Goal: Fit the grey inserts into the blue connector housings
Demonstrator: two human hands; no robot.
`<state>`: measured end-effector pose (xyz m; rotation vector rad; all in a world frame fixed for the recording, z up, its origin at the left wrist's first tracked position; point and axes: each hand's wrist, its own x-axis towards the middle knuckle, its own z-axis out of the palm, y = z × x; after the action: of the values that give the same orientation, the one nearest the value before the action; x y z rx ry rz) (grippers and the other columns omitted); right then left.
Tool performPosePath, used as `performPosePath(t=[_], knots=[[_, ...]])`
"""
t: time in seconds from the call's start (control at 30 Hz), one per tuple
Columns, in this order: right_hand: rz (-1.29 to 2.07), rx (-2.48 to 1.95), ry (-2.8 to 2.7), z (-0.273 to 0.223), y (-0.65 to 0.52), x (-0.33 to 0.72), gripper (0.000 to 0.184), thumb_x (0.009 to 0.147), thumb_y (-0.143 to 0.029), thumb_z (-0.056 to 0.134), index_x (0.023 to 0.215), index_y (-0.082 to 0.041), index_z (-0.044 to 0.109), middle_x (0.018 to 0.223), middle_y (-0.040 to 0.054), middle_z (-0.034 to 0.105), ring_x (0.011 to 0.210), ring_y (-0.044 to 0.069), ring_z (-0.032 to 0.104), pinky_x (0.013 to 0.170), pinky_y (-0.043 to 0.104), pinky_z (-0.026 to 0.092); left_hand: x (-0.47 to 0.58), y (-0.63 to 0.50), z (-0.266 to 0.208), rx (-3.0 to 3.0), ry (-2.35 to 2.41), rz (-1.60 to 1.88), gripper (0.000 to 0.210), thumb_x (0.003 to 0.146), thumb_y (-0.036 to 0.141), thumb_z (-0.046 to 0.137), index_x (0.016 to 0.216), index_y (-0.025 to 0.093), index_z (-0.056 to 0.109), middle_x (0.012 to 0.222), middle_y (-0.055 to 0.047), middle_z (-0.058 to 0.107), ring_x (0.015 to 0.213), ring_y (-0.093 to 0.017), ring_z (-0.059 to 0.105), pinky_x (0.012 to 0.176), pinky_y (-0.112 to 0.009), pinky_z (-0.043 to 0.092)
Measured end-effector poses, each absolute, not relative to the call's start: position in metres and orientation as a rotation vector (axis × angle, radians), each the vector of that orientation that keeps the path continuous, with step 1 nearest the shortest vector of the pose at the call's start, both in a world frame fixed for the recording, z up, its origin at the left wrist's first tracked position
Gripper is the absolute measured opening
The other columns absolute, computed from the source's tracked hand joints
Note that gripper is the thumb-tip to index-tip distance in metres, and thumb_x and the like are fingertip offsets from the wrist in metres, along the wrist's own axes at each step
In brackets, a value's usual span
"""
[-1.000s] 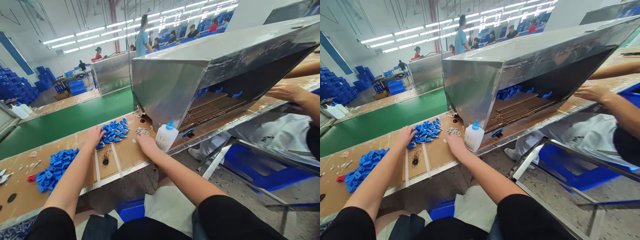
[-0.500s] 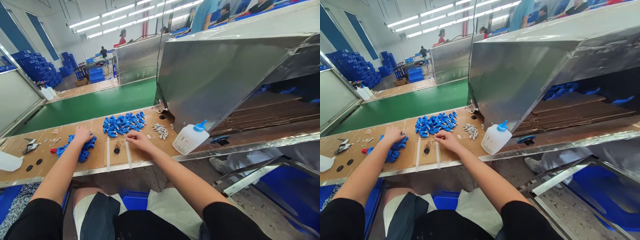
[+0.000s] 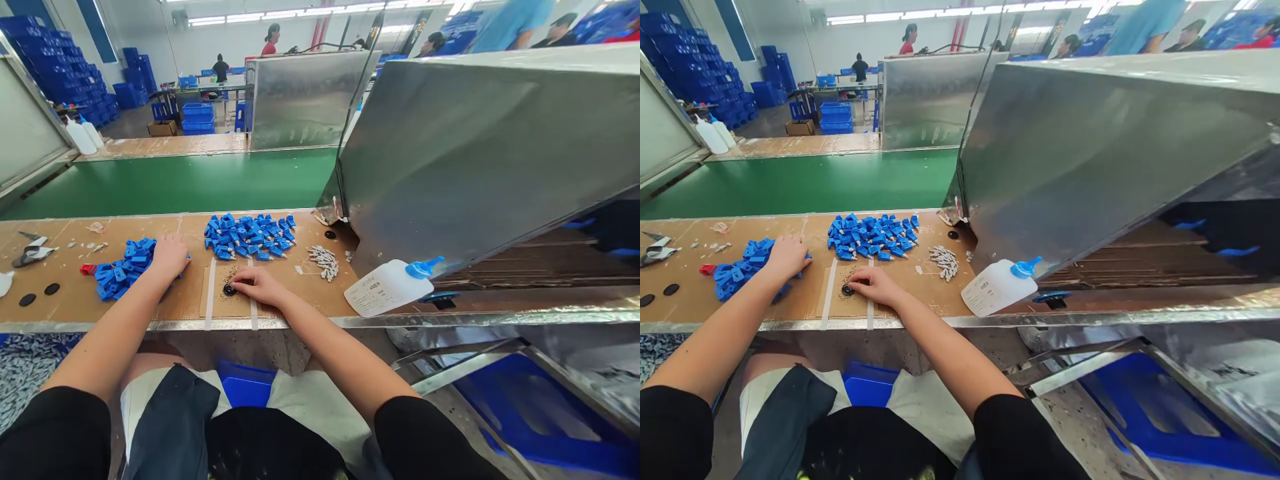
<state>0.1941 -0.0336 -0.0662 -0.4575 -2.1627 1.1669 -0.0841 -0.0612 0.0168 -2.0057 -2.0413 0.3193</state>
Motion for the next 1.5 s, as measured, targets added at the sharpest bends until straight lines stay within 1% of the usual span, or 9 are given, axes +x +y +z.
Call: performPosePath(t=[0.1, 0.23, 0.33, 0.4, 0.67, 1.03, 1.23, 1.37, 1.5], knots=[[1.178, -0.428, -2.161, -0.065, -0.037, 0.194, 0.033, 0.096, -0.047, 0.063, 0.095, -0.017, 0.077, 0.095, 0.0097, 0.074, 0.09, 0.02, 0.068, 0.086, 0.034, 0.051, -0.075, -0.069, 0.015, -2.1, -2.088, -0.037, 0.024, 0.093, 0.035, 0.06, 0.098, 0.013, 0.069, 0.111, -0.021, 0.066, 0.112, -0.037, 0.057, 0.095, -0.045, 0.039], [1.33, -0.595, -1.88, -0.065, -0.034, 0.199, 0.034, 0.09, -0.05, 0.069, 0.095, -0.018, 0.075, 0.09, 0.0063, 0.074, 0.084, 0.019, 0.066, 0.081, 0.032, 0.052, -0.052, -0.08, 0.0, -2.318, -2.353, -1.035, 0.032, 0.101, 0.047, 0.044, 0.113, 0.021, 0.059, 0.094, -0.007, 0.067, 0.087, -0.022, 0.062, 0.08, -0.033, 0.046], [1.5, -0.667, -1.591, -0.066, -0.029, 0.202, 0.035, 0.085, -0.051, 0.073, 0.097, -0.018, 0.072, 0.075, 0.0006, 0.068, 0.067, 0.015, 0.061, 0.068, 0.028, 0.051, -0.033, -0.083, -0.021, -2.342, -2.543, -1.71, 0.037, 0.099, 0.054, 0.043, 0.109, 0.021, 0.058, 0.075, 0.001, 0.057, 0.06, -0.014, 0.05, 0.056, -0.025, 0.038], [1.592, -0.65, -1.478, -0.066, -0.028, 0.202, 0.034, 0.084, -0.05, 0.075, 0.098, -0.019, 0.071, 0.071, -0.0012, 0.065, 0.062, 0.013, 0.058, 0.063, 0.027, 0.051, -0.024, -0.081, -0.033, -2.306, -2.634, -1.863, 0.044, 0.097, 0.058, 0.042, 0.099, 0.019, 0.061, 0.064, 0.003, 0.048, 0.051, -0.012, 0.039, 0.049, -0.024, 0.03], [1.531, -0.637, -1.589, -0.066, -0.035, 0.193, 0.032, 0.084, -0.047, 0.077, 0.095, -0.019, 0.065, 0.083, 0.0006, 0.067, 0.07, 0.014, 0.064, 0.07, 0.029, 0.055, -0.014, -0.068, -0.054, -2.359, -2.541, -1.429, 0.056, 0.095, 0.061, 0.038, 0.061, 0.018, 0.049, 0.059, 0.0, 0.048, 0.06, -0.015, 0.044, 0.057, -0.028, 0.029], [1.074, -0.6, -1.977, -0.07, -0.034, 0.194, 0.012, 0.095, -0.026, 0.062, 0.099, -0.018, 0.069, 0.096, 0.0057, 0.072, 0.087, 0.017, 0.066, 0.081, 0.031, 0.053, -0.013, -0.066, -0.048, -2.456, -2.529, -1.179, 0.052, 0.094, 0.057, 0.037, 0.058, 0.02, 0.033, 0.057, 0.002, 0.035, 0.057, -0.013, 0.033, 0.057, -0.031, 0.019], [0.763, -0.486, -2.171, -0.069, -0.035, 0.191, 0.017, 0.101, -0.021, 0.052, 0.106, -0.019, 0.068, 0.103, 0.0083, 0.074, 0.098, 0.02, 0.068, 0.09, 0.034, 0.053, -0.013, -0.06, -0.04, -2.552, -2.626, -1.049, 0.048, 0.09, 0.057, 0.042, 0.058, 0.021, 0.033, 0.055, 0.002, 0.032, 0.055, -0.012, 0.032, 0.054, -0.029, 0.022], [0.631, -0.648, -2.14, -0.072, -0.034, 0.19, 0.019, 0.101, -0.025, 0.057, 0.116, -0.018, 0.067, 0.105, 0.0095, 0.075, 0.093, 0.02, 0.069, 0.085, 0.031, 0.052, -0.014, -0.053, -0.04, -2.566, -2.796, -1.094, 0.048, 0.087, 0.062, 0.045, 0.062, 0.021, 0.038, 0.055, 0.003, 0.036, 0.052, -0.013, 0.037, 0.053, -0.027, 0.03], [0.49, -0.648, -2.236, -0.074, -0.034, 0.188, 0.018, 0.103, -0.023, 0.054, 0.103, -0.016, 0.071, 0.095, 0.0097, 0.075, 0.087, 0.02, 0.067, 0.078, 0.029, 0.048, -0.011, -0.05, -0.04, -2.517, -2.723, -0.998, 0.05, 0.087, 0.062, 0.044, 0.06, 0.022, 0.035, 0.054, 0.003, 0.033, 0.053, -0.013, 0.036, 0.053, -0.028, 0.03]])
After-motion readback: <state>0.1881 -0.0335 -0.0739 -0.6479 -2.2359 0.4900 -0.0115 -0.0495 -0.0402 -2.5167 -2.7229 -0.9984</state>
